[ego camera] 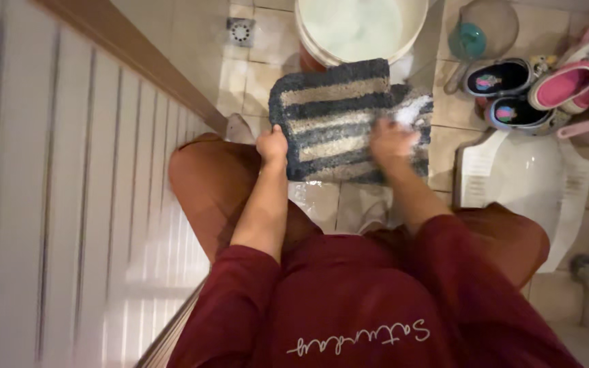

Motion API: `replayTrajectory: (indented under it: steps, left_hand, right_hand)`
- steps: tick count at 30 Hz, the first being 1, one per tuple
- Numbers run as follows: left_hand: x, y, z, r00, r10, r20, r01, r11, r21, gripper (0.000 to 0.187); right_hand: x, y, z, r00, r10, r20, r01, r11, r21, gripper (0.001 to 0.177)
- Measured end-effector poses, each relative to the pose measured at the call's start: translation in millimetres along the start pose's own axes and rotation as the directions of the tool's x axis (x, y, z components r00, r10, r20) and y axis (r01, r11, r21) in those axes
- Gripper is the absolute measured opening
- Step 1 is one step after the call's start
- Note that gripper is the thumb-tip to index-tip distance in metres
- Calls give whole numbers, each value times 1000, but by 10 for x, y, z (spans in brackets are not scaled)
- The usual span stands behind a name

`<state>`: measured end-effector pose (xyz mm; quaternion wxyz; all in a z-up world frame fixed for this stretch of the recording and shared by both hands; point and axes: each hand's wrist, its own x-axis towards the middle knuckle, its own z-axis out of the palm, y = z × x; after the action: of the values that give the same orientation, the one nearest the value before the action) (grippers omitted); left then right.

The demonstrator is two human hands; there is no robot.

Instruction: The person scrubs a white and pink slipper with a brush, rinses it with water from a bucket, and places it on a white plastic rack. Then the person scrubs a striped rug with a brush and rinses it with water.

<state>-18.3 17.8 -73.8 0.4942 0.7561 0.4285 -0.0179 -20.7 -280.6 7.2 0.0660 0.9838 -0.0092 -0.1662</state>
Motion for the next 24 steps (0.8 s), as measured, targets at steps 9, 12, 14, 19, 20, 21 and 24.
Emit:
replayTrajectory:
  steps: [9,12,14,19,20,21,24]
  left_hand:
    - [-119,41,94,989,146,-35,-143,987,78,39]
    - [-32,-23,41,970,223,-95,-208,967,144,37]
    - [-10,-198,32,972,213,-98,-201,972,124,37]
    - [-51,-63,130,986,168,3,-167,975,149,38]
    - [-142,-97,143,983,182,28,-184,976,116,34]
    - [-202,-72,135,980,195,32,-198,974,112,34]
    - [-277,0,35,975,222,27,-224,967,119,32]
  right_hand:
    - [-627,-1160,-250,969,-247,-28,228,835,501,50]
    - [-591,-1198,-131,941,-322,-106,339,898,281,54]
    - [-341,-605,-34,926,-305,-221,326,943,66,51]
    - [-274,268,-342,992,-7,-128,7,1000,6,37]
    - [-289,101,-363,989,-46,-139,54,997,57,34]
    - [-308,-117,-365,985,-81,-152,98,989,107,31]
    - [-529,-1088,-180,945,-203,-258,304,836,456,44]
